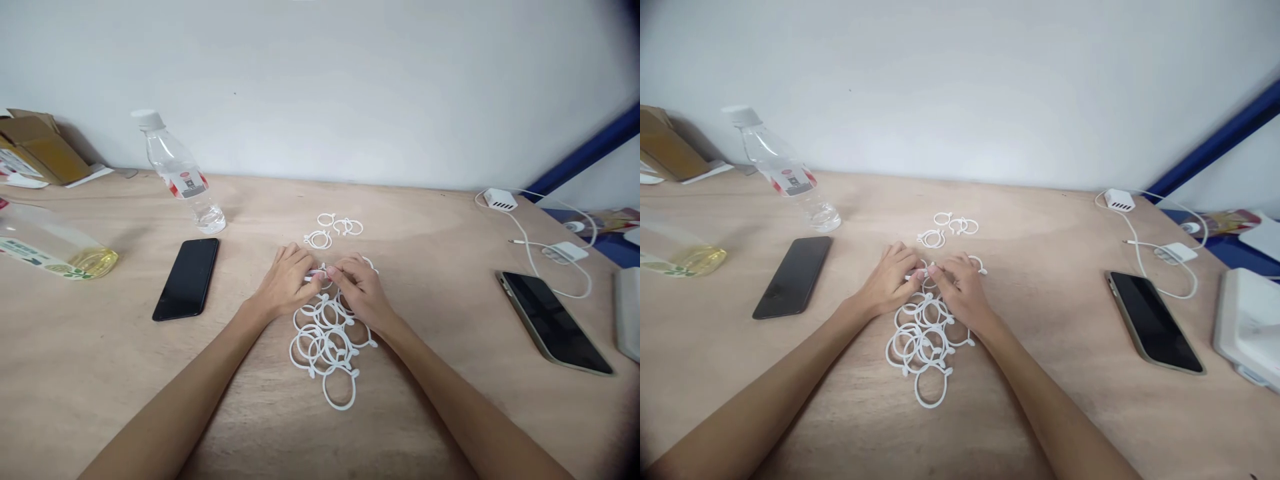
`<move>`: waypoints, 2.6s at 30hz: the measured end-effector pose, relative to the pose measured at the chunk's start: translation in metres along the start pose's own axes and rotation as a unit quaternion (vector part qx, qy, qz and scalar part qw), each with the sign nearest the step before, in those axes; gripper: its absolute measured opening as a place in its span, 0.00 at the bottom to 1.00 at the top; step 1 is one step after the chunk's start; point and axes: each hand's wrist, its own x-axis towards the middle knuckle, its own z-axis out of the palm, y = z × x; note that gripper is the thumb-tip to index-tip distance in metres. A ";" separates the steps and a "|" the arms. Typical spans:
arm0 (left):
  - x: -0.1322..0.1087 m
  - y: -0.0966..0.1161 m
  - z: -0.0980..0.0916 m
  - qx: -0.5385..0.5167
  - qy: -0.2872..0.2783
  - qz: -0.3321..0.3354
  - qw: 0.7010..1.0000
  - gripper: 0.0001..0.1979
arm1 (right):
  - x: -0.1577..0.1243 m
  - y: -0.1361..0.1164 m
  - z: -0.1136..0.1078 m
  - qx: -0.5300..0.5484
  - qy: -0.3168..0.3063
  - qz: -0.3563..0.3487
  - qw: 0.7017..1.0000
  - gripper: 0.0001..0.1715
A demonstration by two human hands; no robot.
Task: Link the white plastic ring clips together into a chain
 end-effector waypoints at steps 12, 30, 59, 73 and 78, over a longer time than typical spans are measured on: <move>-0.002 0.002 0.001 -0.012 0.048 0.018 0.999 0.09 | 0.070 0.024 0.007 -0.265 -0.023 -0.009 0.964 0.20; 0.001 -0.002 0.000 -0.089 0.160 -0.007 0.983 0.07 | 0.076 0.029 0.031 -0.259 0.001 -0.003 0.966 0.10; 0.005 -0.008 -0.002 -0.245 0.076 -0.110 0.960 0.32 | 0.031 -0.019 0.034 -0.023 0.128 0.008 0.992 0.08; 0.005 -0.007 -0.001 -0.160 0.052 -0.110 0.980 0.24 | 0.043 -0.013 0.019 0.174 0.051 0.135 0.974 0.10; 0.007 -0.005 -0.003 -0.179 0.024 -0.131 0.975 0.21 | 0.042 -0.018 0.018 0.253 0.009 0.174 0.952 0.16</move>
